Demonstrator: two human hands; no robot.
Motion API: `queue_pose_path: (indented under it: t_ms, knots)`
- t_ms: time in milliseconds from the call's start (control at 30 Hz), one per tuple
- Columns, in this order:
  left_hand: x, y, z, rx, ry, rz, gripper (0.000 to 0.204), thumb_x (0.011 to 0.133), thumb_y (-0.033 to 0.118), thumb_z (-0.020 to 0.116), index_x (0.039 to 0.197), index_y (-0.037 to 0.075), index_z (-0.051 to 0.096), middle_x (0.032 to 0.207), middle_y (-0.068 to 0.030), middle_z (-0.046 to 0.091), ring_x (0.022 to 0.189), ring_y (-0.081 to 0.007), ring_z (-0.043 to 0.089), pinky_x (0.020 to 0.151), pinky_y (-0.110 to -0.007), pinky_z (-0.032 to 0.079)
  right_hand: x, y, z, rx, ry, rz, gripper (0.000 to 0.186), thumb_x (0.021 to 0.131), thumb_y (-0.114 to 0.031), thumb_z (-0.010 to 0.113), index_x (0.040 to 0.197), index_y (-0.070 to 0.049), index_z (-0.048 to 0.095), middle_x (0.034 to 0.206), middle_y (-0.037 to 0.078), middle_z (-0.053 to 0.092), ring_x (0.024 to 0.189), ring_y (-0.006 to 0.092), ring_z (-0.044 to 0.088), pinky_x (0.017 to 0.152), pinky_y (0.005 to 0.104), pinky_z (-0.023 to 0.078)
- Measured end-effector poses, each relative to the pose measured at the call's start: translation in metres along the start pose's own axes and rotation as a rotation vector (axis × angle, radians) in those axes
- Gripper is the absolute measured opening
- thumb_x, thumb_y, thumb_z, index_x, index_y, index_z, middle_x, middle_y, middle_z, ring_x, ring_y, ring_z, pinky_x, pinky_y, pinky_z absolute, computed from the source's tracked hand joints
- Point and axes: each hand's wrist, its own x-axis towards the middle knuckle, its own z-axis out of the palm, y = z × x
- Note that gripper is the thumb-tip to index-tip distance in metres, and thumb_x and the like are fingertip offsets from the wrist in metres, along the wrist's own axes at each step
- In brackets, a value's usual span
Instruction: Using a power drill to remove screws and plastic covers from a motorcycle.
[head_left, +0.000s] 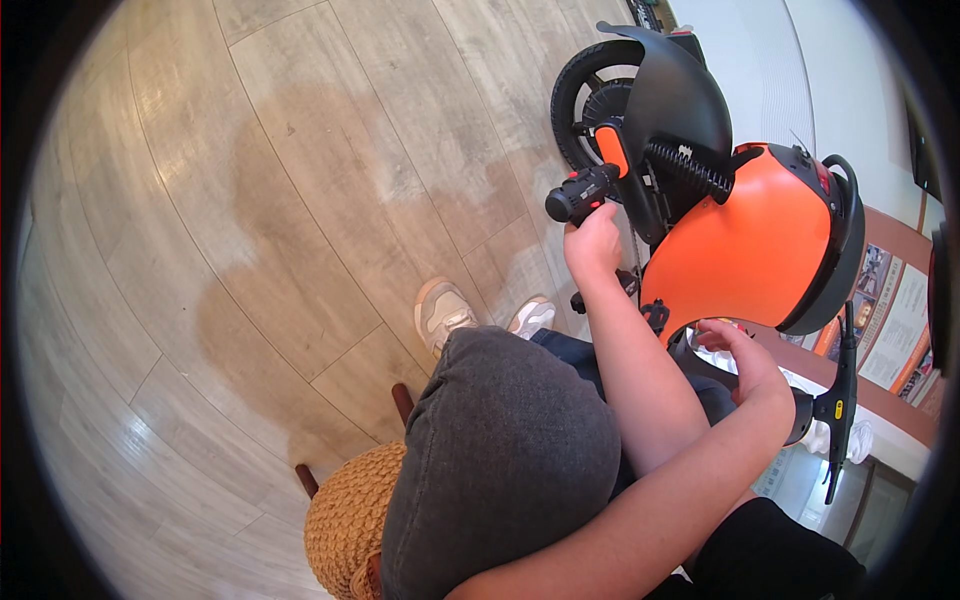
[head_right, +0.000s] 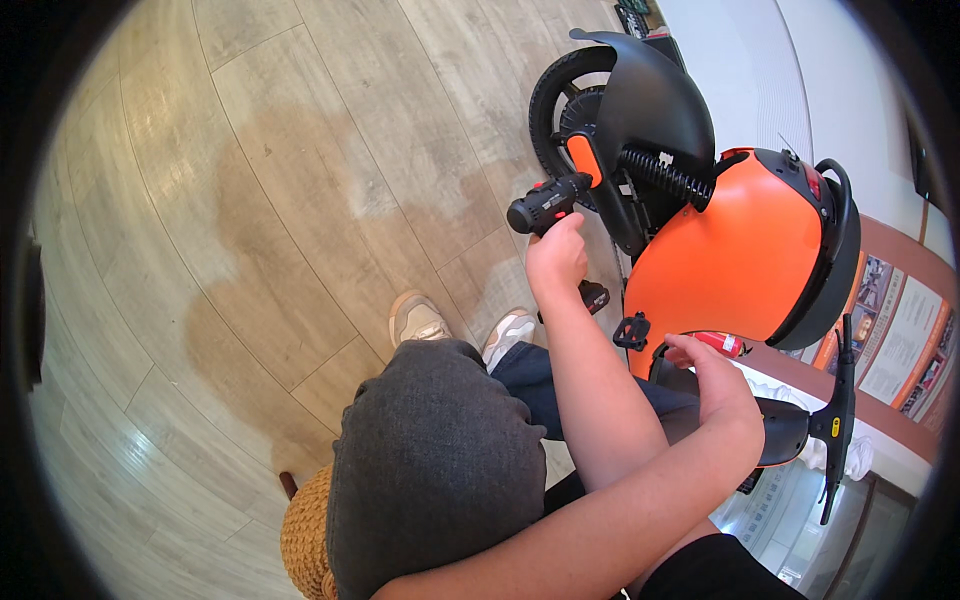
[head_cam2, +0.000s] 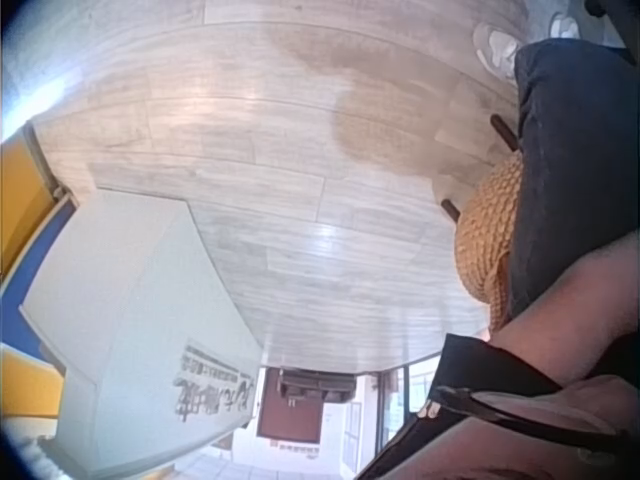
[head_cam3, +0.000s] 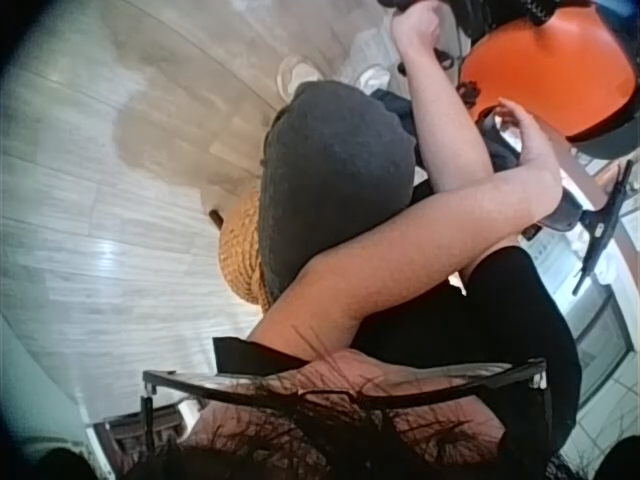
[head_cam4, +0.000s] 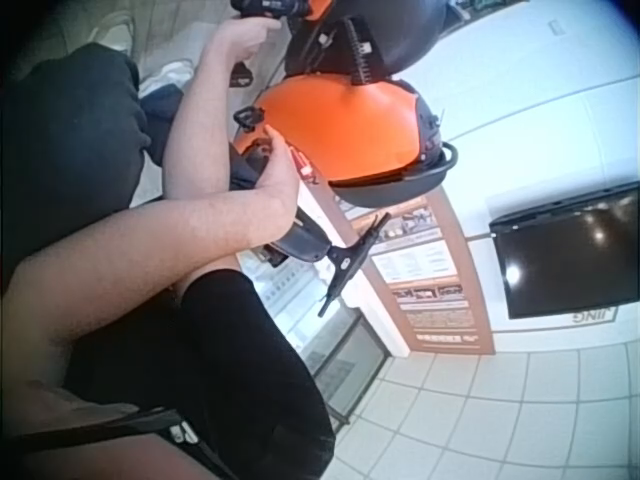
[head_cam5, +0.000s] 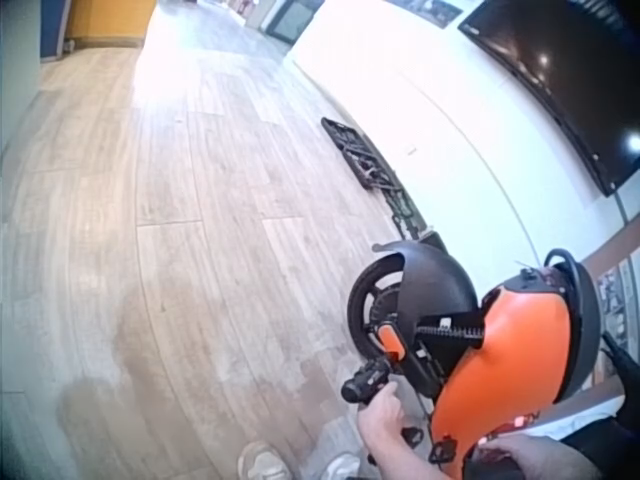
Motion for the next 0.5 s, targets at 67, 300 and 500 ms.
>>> queue_pose_path:
  t_ms: [67, 300, 500]
  knots:
    - [0.0011, 0.0011, 0.0003, 0.004, 0.000, -0.006, 0.050, 0.098, 0.031, 0.061, 0.140, 0.003, 0.054, 0.129, -0.0143, 0.063, 0.122, -0.0323, 0.061, 0.109, -0.062, 0.038, 0.0001, 0.0004, 0.0010, -0.002, -0.001, -0.003, 0.047, 0.089, -0.022, 0.072, 0.117, 0.000, 0.042, 0.100, 0.027, 0.071, 0.098, 0.0448, 0.069, 0.089, 0.0531, 0.055]
    - [0.0032, 0.0018, 0.0015, 0.018, 0.002, -0.027, 0.049, 0.099, 0.031, 0.061, 0.139, 0.003, 0.055, 0.128, -0.0133, 0.064, 0.122, -0.0308, 0.061, 0.110, -0.062, 0.038, 0.0017, 0.0018, 0.0029, -0.008, -0.002, -0.005, 0.046, 0.089, -0.022, 0.072, 0.118, 0.000, 0.042, 0.099, 0.027, 0.071, 0.097, 0.0449, 0.070, 0.088, 0.0532, 0.055]
    - [-0.0001, -0.0007, 0.0011, 0.011, 0.008, -0.020, 0.049, 0.099, 0.031, 0.060, 0.139, 0.004, 0.055, 0.128, -0.0138, 0.064, 0.121, -0.0312, 0.061, 0.110, -0.061, 0.038, 0.0024, 0.0056, 0.0029, -0.017, 0.009, -0.014, 0.045, 0.090, -0.021, 0.071, 0.118, 0.000, 0.043, 0.099, 0.027, 0.071, 0.097, 0.0453, 0.070, 0.088, 0.0536, 0.055]
